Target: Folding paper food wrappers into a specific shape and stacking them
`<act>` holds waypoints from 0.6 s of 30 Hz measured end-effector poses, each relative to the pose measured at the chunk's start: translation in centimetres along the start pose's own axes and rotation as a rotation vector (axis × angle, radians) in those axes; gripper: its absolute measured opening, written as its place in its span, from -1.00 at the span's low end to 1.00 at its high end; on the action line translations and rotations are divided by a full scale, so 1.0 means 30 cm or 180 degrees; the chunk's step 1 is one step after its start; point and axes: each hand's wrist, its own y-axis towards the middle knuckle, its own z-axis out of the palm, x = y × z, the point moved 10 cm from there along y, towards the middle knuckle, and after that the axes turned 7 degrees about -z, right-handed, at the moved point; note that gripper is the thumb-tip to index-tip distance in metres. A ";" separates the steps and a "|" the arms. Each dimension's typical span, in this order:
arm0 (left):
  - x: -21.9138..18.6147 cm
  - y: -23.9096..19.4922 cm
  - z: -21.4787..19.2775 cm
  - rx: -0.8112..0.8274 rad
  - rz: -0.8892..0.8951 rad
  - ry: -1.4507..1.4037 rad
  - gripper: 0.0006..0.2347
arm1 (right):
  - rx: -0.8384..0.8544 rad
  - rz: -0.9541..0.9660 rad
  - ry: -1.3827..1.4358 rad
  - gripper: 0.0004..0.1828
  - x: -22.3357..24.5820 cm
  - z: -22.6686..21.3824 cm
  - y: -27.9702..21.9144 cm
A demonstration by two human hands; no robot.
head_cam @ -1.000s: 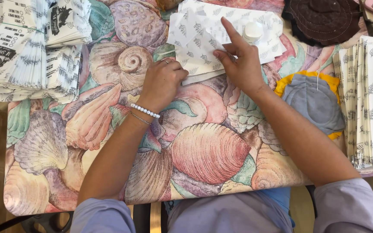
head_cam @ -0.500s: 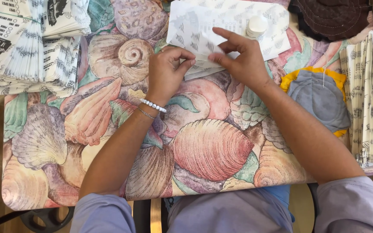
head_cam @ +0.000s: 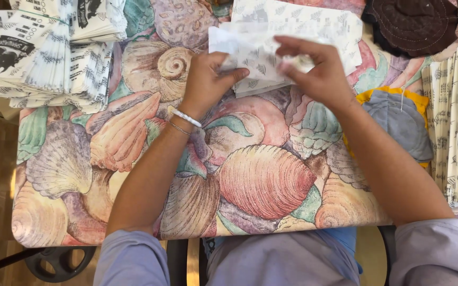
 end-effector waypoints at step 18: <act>-0.412 -0.395 -0.206 -0.0482 -0.0561 0.0528 -0.80 | -0.0034 0.0677 -0.1304 -0.58 -0.078 -0.252 -0.003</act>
